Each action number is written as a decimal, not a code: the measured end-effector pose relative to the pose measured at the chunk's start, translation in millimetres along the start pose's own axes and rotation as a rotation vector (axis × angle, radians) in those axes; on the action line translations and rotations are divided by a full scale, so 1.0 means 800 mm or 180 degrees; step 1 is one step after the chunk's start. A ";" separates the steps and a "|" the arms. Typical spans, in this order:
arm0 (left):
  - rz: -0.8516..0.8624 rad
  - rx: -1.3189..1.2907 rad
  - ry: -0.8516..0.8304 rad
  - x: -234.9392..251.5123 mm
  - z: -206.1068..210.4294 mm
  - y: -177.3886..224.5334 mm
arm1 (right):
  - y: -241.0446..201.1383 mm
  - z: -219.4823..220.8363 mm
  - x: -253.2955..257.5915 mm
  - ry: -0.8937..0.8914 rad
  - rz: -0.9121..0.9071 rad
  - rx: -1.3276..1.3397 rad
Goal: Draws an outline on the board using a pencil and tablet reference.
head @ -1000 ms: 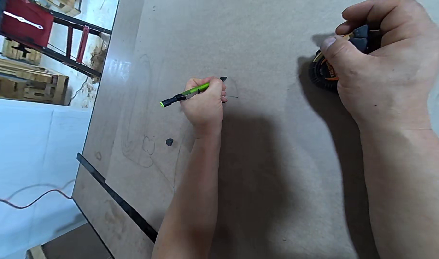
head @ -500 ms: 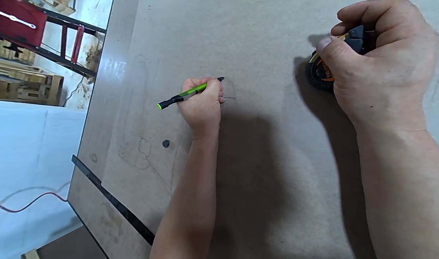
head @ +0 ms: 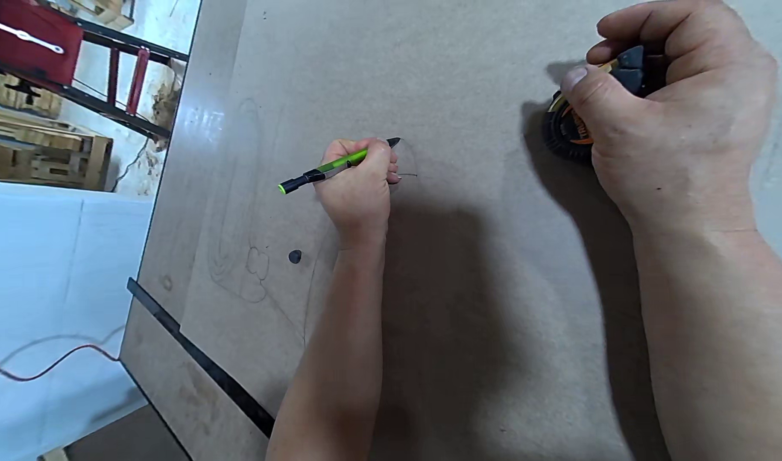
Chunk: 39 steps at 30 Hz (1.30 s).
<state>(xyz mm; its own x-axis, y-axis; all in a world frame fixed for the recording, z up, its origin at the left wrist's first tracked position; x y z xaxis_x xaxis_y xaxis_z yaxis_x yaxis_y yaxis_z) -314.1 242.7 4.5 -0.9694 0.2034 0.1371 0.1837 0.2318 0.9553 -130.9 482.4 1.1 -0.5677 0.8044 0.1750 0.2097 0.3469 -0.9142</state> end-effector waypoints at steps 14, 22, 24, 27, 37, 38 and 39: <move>-0.0043 -0.0096 -0.0475 0.003 0.003 -0.001 | 0.000 0.001 0.000 -0.0004 0.0007 -0.0010; -0.0077 -0.0074 -0.0600 0.002 0.003 -0.001 | 0.000 0.001 0.000 -0.0009 0.0076 -0.0023; -0.0050 -0.0076 -0.0621 0.000 0.003 -0.001 | 0.000 0.001 0.000 -0.0015 0.0078 -0.0019; -0.0057 -0.0070 -0.0647 -0.002 0.002 -0.001 | 0.000 0.001 0.000 -0.0015 0.0105 -0.0023; 0.0017 -0.0007 -0.0693 -0.006 0.001 0.000 | 0.007 0.003 0.004 -0.0006 0.0080 -0.0024; 0.0021 -0.0001 -0.0697 -0.007 0.001 0.001 | 0.008 0.003 0.004 -0.0014 0.0091 -0.0054; 0.0011 0.0006 -0.0701 -0.007 0.001 0.001 | 0.008 0.003 0.004 -0.0022 0.0110 -0.0076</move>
<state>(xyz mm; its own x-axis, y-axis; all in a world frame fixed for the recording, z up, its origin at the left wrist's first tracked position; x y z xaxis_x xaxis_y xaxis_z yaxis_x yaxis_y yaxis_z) -308.3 242.2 4.0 -0.9100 0.4070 0.0796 0.1874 0.2324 0.9544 -133.5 485.8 -5.0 -0.5652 0.8128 0.1408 0.2484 0.3304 -0.9106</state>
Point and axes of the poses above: each hand's wrist, its own x-axis towards the middle knuckle, its own z-axis out of the palm, y = z × x, the point moved 8 cm from there along x, towards the middle knuckle, and after that the axes turned 2 degrees about x, right-handed, at the moved point
